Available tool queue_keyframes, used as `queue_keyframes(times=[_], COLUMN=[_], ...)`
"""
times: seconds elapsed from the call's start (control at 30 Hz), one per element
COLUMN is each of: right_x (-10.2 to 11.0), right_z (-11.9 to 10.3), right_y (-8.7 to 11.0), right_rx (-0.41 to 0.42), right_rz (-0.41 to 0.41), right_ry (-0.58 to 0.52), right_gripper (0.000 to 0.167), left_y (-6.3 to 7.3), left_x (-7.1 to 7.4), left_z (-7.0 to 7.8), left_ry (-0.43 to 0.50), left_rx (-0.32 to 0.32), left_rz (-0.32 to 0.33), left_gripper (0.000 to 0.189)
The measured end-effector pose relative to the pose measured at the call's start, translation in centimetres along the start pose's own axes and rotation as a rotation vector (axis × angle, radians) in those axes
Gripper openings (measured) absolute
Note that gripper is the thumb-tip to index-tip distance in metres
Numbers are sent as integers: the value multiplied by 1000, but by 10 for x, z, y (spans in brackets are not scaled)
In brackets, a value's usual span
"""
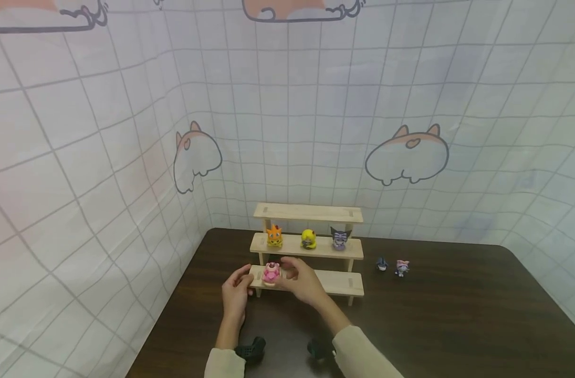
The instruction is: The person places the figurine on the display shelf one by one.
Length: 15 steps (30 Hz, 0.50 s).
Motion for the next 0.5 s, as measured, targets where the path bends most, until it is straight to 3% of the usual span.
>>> queue_keyframes(times=[0.17,0.3,0.5], right_x=[10,22,46], right_z=[3,4,8], right_y=[12,26,48], right_rx=[7,13,53], right_rz=[-13,-45,-92], right_ry=[-13,10,-23], right_gripper=[51,42,34], left_y=[-12,-8,10], left_x=[3,2,-2], left_z=[-18,-10,14], left_ry=[-4,-7,-22], left_rx=[6,16,-1], left_rz=[21,13,4], left_gripper=[35,37,38])
Point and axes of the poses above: each hand's wrist, its own y-axis away from the middle knuckle, its own x-axis out of the back of the hand, z = x × y, the point moved 6 cm from there along -y, towards the middle knuckle, and after that the axes turned 3 degrees about x, right-handed, at the moved point
